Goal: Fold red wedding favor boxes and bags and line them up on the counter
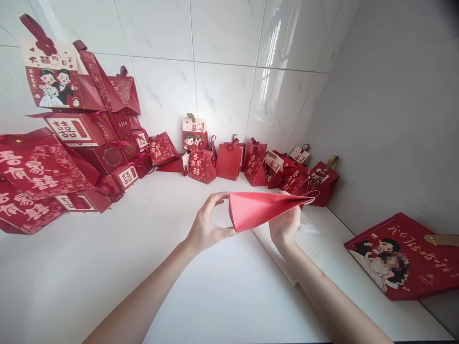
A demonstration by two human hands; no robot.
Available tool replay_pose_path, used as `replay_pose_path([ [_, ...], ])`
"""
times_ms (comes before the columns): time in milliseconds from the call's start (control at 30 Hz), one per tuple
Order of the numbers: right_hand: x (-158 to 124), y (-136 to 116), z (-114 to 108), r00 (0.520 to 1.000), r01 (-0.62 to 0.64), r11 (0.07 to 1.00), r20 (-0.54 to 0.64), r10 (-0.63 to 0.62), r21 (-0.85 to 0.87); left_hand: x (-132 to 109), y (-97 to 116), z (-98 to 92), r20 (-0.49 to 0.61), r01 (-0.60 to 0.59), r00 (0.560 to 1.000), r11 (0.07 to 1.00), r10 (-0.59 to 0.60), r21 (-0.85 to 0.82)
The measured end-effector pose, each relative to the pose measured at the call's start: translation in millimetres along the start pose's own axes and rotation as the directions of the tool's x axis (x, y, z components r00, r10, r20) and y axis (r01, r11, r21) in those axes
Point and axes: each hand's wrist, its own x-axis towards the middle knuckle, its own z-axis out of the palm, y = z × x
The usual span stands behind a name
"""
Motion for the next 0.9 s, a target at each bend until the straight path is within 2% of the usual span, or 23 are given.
replay_pose_path([
  [67,-0.5,0.2,0.1,0.999,-0.031,0.999,0.038,0.033,-0.042,1.0,1.0,0.9,-0.028,0.035,0.999,0.999,-0.036,-0.037],
  [167,-1.5,1.2,-2.1,0.985,-0.126,0.981,0.1,0.142,-0.146,4.0,0.1,0.4,-0.093,0.201,0.972,0.966,-0.217,-0.16],
  [267,-3.0,2.9,-5.1,0.957,-0.213,0.946,0.142,0.252,-0.244,7.3,-4.7,-3.9,-0.162,0.395,0.885,0.889,-0.436,-0.231],
  [333,-3.9,3.4,-5.6,0.944,-0.25,0.929,0.144,0.297,-0.273,8.8,-8.5,-7.3,-0.202,0.463,0.838,0.856,-0.507,-0.23],
  [400,-4.1,3.0,-4.8,0.918,-0.337,0.907,0.126,0.377,-0.252,9.7,-10.0,-9.6,-0.216,0.462,0.836,0.86,-0.504,-0.217],
  [500,-2.6,1.5,-3.0,0.824,-0.534,0.828,0.114,0.555,-0.172,10.2,-5.6,-11.4,-0.217,0.409,0.87,0.893,-0.444,-0.187],
  [567,-0.8,1.3,-2.6,0.775,-0.605,0.782,0.115,0.621,-0.149,10.5,0.0,-12.2,-0.233,0.41,0.869,0.899,-0.437,-0.155],
  [767,1.3,3.1,-2.3,0.744,-0.658,0.742,0.043,0.667,-0.13,11.1,6.9,-13.6,-0.24,0.427,0.859,0.891,-0.453,-0.152],
  [900,0.2,0.2,-0.1,0.764,-0.64,0.758,0.004,0.646,-0.125,12.3,1.6,-13.9,-0.242,0.432,0.832,0.857,-0.5,-0.282],
])
